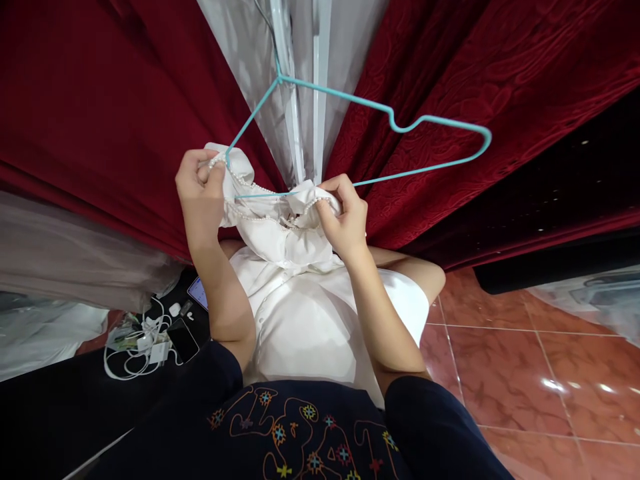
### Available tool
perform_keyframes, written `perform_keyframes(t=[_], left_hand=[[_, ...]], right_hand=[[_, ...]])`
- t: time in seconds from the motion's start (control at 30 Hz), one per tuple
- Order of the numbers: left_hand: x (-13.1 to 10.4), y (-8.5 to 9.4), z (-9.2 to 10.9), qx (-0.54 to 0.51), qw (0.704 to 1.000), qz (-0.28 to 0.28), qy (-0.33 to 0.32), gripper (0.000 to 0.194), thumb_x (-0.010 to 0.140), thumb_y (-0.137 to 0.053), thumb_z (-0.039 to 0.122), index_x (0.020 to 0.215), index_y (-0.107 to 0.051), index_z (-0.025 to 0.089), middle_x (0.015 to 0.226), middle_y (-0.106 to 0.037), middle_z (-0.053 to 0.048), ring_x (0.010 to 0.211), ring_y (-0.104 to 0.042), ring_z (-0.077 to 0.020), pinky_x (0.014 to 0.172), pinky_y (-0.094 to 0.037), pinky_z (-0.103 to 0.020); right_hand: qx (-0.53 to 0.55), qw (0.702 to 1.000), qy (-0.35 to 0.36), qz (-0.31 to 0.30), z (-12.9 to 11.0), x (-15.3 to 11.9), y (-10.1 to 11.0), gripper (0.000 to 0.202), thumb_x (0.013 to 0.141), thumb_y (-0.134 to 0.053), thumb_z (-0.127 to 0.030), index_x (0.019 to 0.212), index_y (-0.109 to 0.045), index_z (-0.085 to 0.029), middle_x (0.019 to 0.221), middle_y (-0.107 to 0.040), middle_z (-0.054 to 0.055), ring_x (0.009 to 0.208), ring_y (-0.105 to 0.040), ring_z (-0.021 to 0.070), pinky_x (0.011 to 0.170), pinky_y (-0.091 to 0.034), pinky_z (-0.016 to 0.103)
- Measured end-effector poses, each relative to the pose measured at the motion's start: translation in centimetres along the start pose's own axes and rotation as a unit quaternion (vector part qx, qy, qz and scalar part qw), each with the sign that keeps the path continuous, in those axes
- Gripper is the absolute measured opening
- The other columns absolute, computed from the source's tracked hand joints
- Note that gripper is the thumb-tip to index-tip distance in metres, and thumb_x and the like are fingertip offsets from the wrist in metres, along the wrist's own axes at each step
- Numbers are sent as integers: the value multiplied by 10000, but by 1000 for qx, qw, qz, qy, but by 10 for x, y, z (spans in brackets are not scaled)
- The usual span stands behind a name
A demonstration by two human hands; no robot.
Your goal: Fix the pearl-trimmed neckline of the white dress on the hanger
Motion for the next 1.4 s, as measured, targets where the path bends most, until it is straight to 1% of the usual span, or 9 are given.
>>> perform_keyframes(t=[0.2,0.37,0.47,0.57,0.77,1.03,1.13,1.27,1.4], left_hand=[[-25,-10,-5,5,994,-96,47,488,905,-831,578,1278,-682,300,737,-593,35,729,-661,-168,761,-540,-309],[-50,-1,6,-46,995,23,84,360,997,-695,576,896,-669,231,728,-671,17,631,-633,-118,648,-509,-268],[-67,-26,-7,-30,974,-91,204,539,994,-627,690,788,-679,196,711,-718,-28,620,-673,-131,625,-508,-266],[-81,-55,-18,-81,933,-178,301,594,968,-606,762,1026,-745,187,899,-827,-95,782,-782,-209,707,-584,-296],[-79,-86,-13,-383,869,-31,311,433,1162,-282,431,1039,-631,206,1194,-780,-81,1249,-767,-193,1124,-581,-395],[-78,-72,2,-427,878,66,205,467,1130,-465,480,752,-374,221,709,-420,55,751,-659,-100,1170,-567,-414],[-74,-65,8,-423,881,67,200,491,1121,-475,517,743,-373,220,696,-411,56,741,-648,-106,1136,-590,-413],[-72,-60,11,-408,890,73,193,508,1108,-494,551,744,-368,221,686,-417,55,730,-648,-106,1096,-610,-395],[-71,-56,10,-384,900,80,190,529,1093,-506,591,744,-362,222,679,-413,54,718,-645,-103,1046,-631,-375]], right_hand=[[-18,1000,4,8,5,0,0,171,963,-643,-411,959,-654,-240,884,-664,-7,765,-607,140,707,-501,314],[-10,1000,2,-2,6,0,-1,144,972,-654,-377,976,-655,-233,895,-666,-15,791,-623,131,728,-502,304],[0,1000,3,-2,5,-1,-2,129,975,-665,-359,982,-657,-230,900,-667,-16,802,-631,128,736,-503,300],[12,1000,7,4,4,-1,-2,114,972,-671,-346,983,-661,-233,892,-664,-18,795,-628,128,731,-513,297],[34,999,-6,-1,-1,0,-7,98,955,-684,-324,977,-666,-230,903,-682,-15,815,-655,124,749,-537,286],[-6,997,-26,-70,-9,-22,-3,386,925,-679,-327,1303,-715,-257,999,-732,8,784,-651,121,752,-556,293],[-21,999,-45,23,-6,-32,17,398,890,-705,-330,1274,-722,-229,963,-719,9,730,-617,110,700,-509,274],[-16,978,-70,196,13,-22,62,144,806,-749,-217,871,-625,-184,769,-607,-34,651,-540,84,646,-418,247],[-134,949,-125,256,49,14,114,280,766,-719,-26,703,-508,-198,676,-522,-63,631,-469,65,656,-374,237]])
Point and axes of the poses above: each hand's wrist, its own x-axis towards the middle knuckle, its own y-axis out of the back of the hand, z = x × y, the point moved 7 cm from there along x, towards the middle knuckle
